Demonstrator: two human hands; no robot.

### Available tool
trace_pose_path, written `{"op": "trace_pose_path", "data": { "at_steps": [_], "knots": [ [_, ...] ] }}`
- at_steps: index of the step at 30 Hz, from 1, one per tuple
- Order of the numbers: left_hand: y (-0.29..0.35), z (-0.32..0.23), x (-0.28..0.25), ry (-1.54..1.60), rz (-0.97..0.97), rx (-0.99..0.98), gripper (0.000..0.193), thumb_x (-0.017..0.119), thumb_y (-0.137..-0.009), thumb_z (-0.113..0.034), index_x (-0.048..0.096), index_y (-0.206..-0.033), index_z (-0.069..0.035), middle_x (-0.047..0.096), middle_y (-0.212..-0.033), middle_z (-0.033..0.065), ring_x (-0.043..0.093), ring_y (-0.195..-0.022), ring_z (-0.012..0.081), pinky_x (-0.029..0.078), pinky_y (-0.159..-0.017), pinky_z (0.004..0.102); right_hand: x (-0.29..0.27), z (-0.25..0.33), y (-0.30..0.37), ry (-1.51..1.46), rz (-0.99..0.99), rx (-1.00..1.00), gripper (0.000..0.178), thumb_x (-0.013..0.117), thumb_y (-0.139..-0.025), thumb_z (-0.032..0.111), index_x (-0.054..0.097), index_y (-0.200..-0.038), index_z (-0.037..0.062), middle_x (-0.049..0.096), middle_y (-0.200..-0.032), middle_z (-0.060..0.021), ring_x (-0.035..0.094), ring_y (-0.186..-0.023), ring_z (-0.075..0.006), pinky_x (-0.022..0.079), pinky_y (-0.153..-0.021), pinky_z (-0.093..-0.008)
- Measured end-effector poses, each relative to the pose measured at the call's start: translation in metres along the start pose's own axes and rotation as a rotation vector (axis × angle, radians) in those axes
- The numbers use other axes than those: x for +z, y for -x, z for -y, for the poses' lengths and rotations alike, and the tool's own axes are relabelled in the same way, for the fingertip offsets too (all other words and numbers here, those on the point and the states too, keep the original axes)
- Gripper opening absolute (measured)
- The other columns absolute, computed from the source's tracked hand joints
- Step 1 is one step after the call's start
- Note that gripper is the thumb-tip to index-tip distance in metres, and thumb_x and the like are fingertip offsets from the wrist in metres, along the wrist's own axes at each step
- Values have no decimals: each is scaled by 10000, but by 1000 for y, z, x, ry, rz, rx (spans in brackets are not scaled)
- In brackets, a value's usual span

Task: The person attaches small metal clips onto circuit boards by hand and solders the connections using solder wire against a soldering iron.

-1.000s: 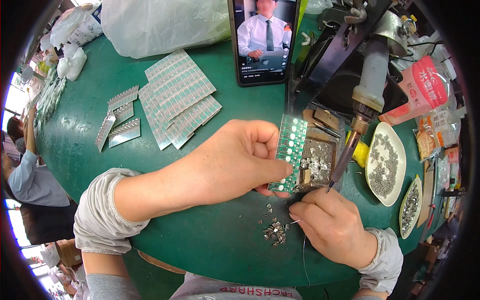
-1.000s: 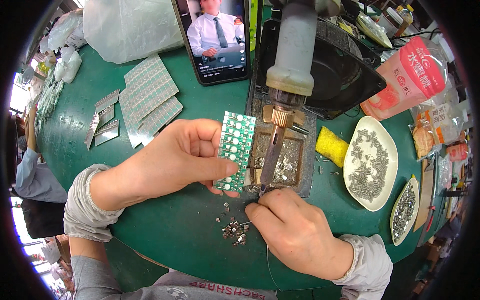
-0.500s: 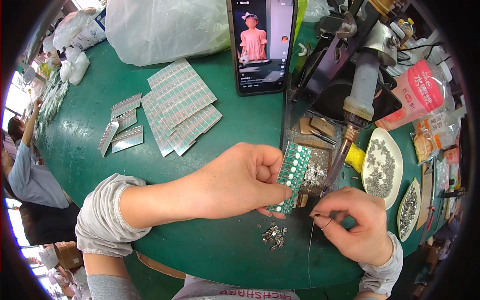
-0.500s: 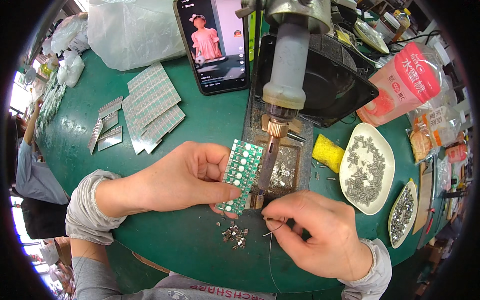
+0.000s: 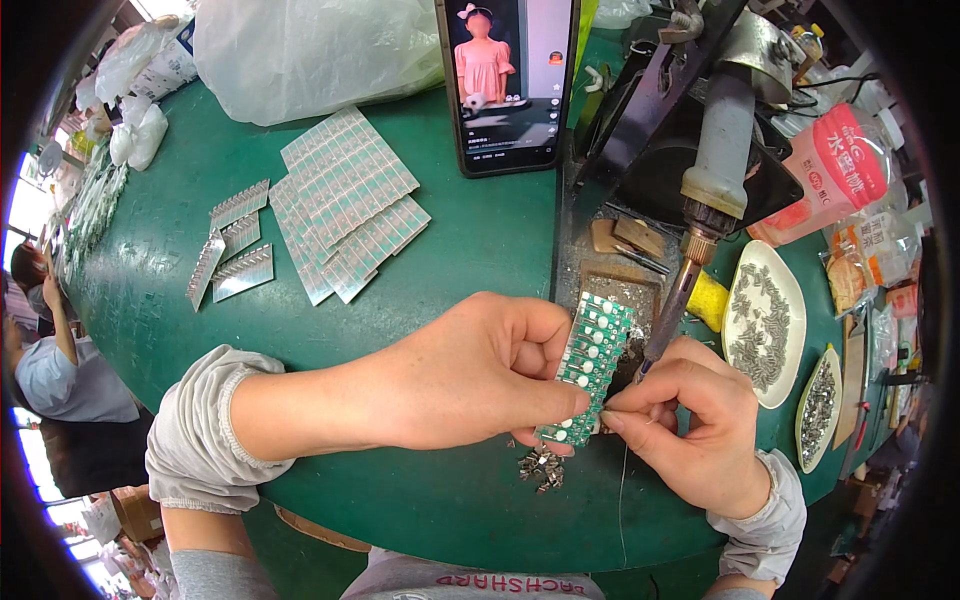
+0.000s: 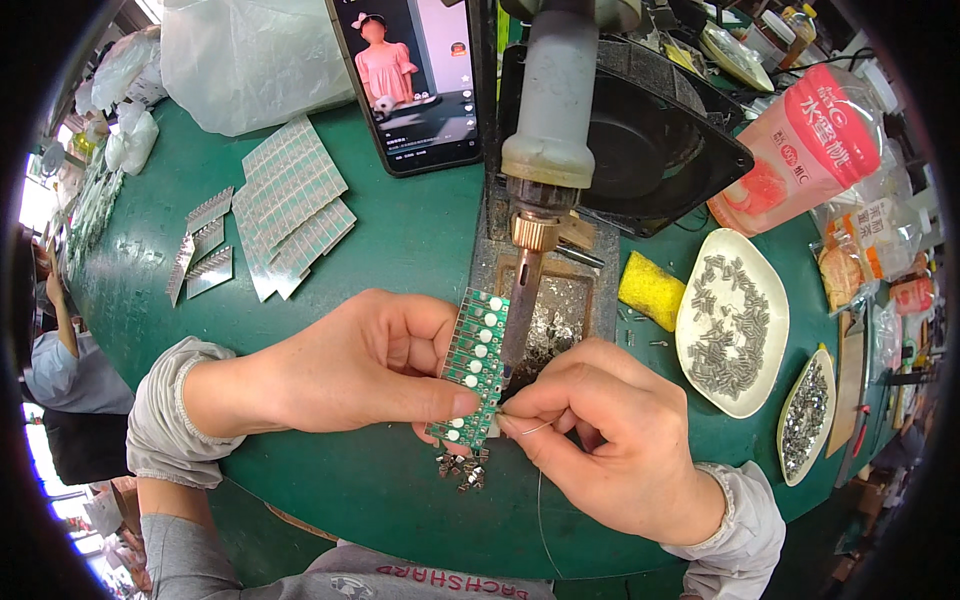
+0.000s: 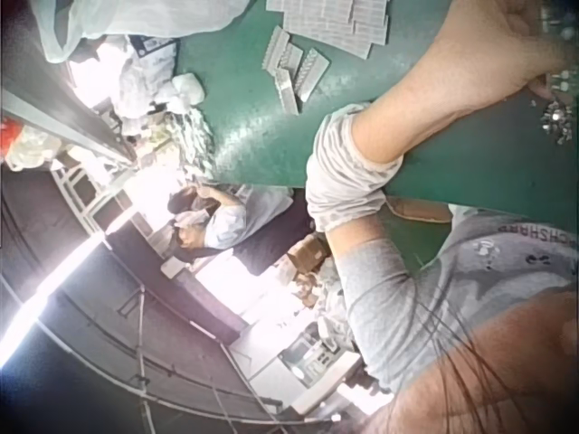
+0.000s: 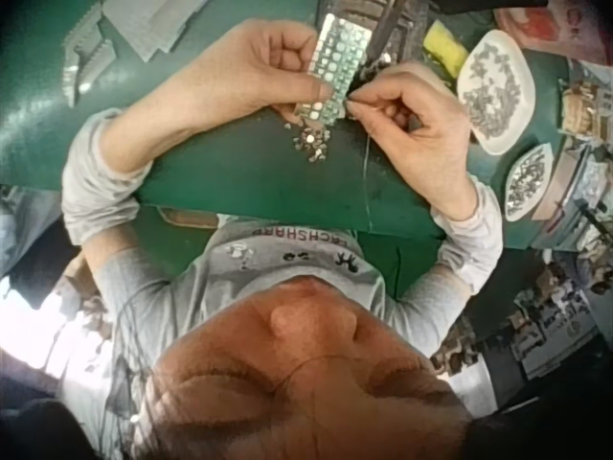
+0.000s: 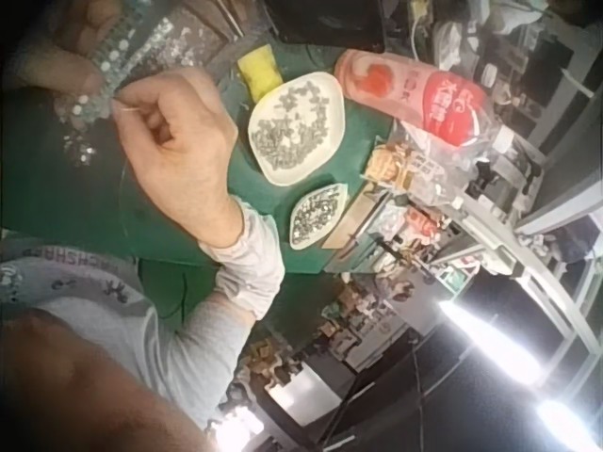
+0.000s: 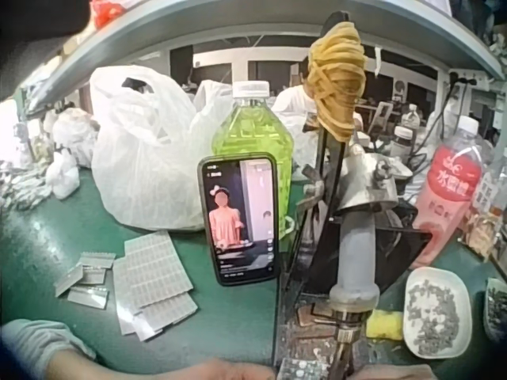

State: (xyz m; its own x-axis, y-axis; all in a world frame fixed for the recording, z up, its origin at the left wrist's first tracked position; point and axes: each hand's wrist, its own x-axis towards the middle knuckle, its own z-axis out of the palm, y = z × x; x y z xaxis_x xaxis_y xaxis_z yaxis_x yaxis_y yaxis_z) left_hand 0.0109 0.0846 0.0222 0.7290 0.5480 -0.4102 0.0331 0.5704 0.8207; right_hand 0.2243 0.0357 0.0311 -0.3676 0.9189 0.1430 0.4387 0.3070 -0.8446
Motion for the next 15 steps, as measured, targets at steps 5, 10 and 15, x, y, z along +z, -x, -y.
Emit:
{"op": "trace_pose_path", "data": {
  "at_steps": [5, 10, 15],
  "knots": [
    [2, -4, 0, -9, 14, -29, 115, 621, -867, -72, 574, -937, 8, 661, -821, 42, 637, -730, 87, 519, -630, 218, -5, 0, -1, 11, 59, -32, 171, 753, -713, -19, 676, -862, 13, 588, -761, -45, 521, -560, -62, 413, -476, -202],
    [2, -6, -1, -11, -14, -30, 112, 615, -873, -66, 570, -949, 3, 660, -816, 42, 634, -729, 84, 521, -632, 221, -11, 4, -2, 58, 82, 79, 254, 771, -688, 5, 660, -916, 24, 570, -744, -53, 541, -576, -104, 437, -494, -233],
    [2, 0, -2, 12, 6, -21, 161, 608, -887, -17, 525, -1023, 3, 666, -940, 85, 657, -806, 120, 552, -678, 240, -5, 1, 2, 230, 38, -37, 289, 779, -647, 7, 646, -903, 27, 568, -747, -72, 575, -609, -174, 466, -521, -279]
  ]
}}
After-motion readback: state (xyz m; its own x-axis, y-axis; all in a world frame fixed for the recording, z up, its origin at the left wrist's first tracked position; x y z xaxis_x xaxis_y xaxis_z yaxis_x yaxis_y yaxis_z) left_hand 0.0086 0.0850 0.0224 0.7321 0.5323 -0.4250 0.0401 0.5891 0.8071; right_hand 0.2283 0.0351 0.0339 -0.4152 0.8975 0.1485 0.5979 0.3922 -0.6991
